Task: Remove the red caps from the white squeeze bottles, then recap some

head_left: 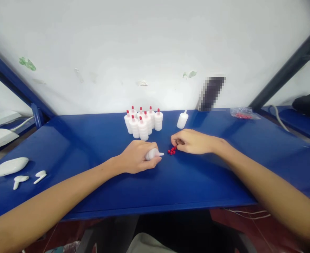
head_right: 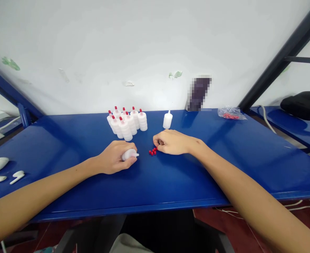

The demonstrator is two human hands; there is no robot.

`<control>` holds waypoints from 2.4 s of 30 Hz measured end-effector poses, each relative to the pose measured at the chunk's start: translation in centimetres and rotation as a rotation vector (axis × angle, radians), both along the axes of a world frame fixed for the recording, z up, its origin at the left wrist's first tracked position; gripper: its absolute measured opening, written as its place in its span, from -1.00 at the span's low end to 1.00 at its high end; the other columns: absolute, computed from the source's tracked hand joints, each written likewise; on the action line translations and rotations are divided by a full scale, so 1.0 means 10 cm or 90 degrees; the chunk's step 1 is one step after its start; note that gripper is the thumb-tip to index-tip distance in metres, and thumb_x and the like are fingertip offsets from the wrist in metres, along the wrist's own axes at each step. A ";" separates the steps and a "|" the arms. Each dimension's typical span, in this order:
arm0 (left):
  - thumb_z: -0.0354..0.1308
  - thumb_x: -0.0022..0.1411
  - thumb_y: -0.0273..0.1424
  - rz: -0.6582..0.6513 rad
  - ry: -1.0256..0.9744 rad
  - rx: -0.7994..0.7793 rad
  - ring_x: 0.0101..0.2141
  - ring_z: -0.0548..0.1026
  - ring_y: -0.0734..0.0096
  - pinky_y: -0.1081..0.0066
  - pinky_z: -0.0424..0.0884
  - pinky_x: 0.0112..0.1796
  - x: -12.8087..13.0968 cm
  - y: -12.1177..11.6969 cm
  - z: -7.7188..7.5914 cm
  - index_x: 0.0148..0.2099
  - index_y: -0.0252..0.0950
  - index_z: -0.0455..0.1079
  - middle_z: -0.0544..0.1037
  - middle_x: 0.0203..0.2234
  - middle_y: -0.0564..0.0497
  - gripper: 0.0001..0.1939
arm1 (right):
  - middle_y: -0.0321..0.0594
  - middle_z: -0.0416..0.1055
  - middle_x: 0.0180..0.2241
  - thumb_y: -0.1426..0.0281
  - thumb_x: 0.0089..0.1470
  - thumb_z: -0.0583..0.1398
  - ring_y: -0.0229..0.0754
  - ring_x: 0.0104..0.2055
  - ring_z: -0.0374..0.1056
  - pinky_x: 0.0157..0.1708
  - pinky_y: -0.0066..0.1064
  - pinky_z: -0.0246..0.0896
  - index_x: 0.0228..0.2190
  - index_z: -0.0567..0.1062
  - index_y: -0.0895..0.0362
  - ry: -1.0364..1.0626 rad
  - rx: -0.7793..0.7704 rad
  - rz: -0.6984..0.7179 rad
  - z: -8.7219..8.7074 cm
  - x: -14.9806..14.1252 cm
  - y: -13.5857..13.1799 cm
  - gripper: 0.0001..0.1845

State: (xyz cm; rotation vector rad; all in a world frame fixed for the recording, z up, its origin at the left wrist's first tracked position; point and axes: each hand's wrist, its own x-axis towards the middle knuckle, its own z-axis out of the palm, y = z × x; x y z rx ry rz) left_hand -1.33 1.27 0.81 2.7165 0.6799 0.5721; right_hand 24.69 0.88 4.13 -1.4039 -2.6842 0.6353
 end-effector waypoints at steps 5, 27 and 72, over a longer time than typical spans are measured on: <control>-0.03 0.37 -0.15 -0.005 -0.015 -0.054 -0.52 0.35 0.51 0.47 0.23 -0.42 0.00 0.00 0.02 -0.30 -0.32 0.35 0.44 -0.52 0.08 -0.65 | -0.39 0.29 -0.57 0.51 0.01 0.10 -0.32 -0.54 0.15 -0.51 -0.46 0.01 -0.40 0.45 0.10 0.065 -0.044 0.026 -0.03 0.02 0.00 -0.86; 0.01 0.33 0.04 -0.014 -0.057 -0.134 -0.53 0.24 0.52 0.48 0.13 -0.46 0.00 0.05 -0.01 -0.25 -0.31 0.30 0.34 -0.53 0.14 -0.54 | -0.39 0.27 -0.59 0.32 0.23 0.08 -0.33 -0.54 0.13 -0.48 -0.47 0.00 -0.43 0.38 0.12 0.292 0.180 0.045 -0.01 -0.32 -0.22 -0.78; -0.18 0.48 -0.20 -0.019 -0.053 -0.151 -0.46 0.33 0.50 0.46 0.25 -0.36 -0.04 0.08 0.03 -0.13 -0.31 0.33 0.43 -0.43 0.07 -0.65 | -0.07 -0.04 0.30 0.35 0.15 0.11 0.22 0.29 -0.01 0.16 0.19 -0.04 -0.11 0.54 0.00 0.089 0.189 -0.195 -0.36 0.38 0.36 -0.71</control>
